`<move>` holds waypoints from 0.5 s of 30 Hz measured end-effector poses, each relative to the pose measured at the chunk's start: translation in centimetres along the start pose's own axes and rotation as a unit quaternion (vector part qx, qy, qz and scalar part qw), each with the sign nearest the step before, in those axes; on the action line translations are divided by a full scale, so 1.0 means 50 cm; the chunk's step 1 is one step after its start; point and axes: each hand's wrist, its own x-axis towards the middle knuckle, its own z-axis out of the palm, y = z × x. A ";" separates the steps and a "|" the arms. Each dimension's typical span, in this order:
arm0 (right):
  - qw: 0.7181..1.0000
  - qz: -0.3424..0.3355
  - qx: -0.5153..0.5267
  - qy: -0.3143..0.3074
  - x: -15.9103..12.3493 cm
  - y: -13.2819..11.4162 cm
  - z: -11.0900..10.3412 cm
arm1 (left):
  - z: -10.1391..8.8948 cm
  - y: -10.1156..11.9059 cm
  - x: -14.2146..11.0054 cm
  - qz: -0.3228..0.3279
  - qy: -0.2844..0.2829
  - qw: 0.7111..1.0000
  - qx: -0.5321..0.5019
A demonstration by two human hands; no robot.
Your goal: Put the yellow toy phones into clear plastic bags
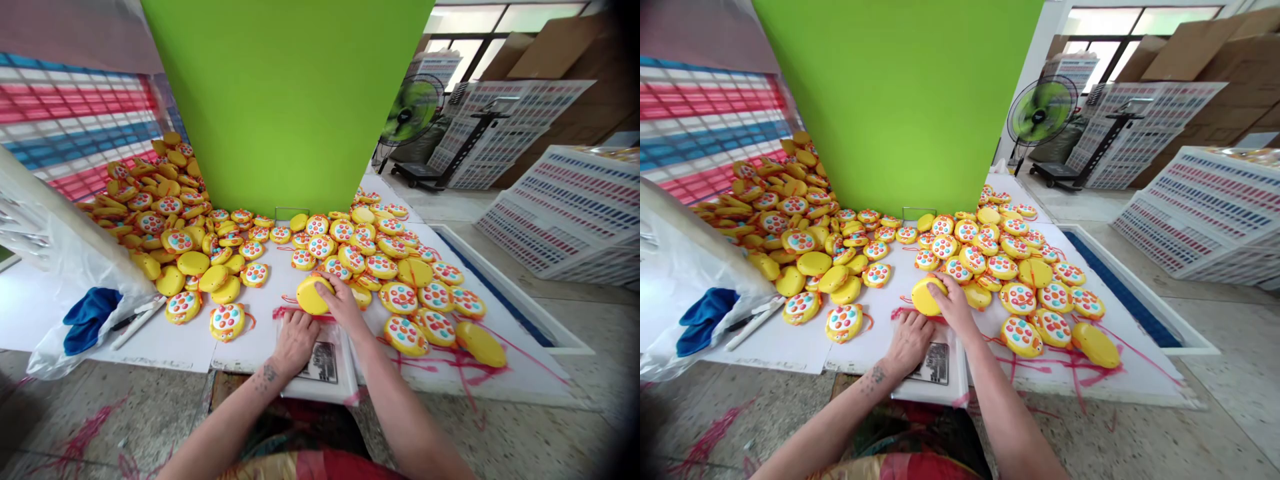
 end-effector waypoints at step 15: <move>0.986 -0.012 -0.123 -0.110 -0.035 0.028 0.015 | -0.004 -0.001 -0.004 -0.052 0.127 0.985 -0.100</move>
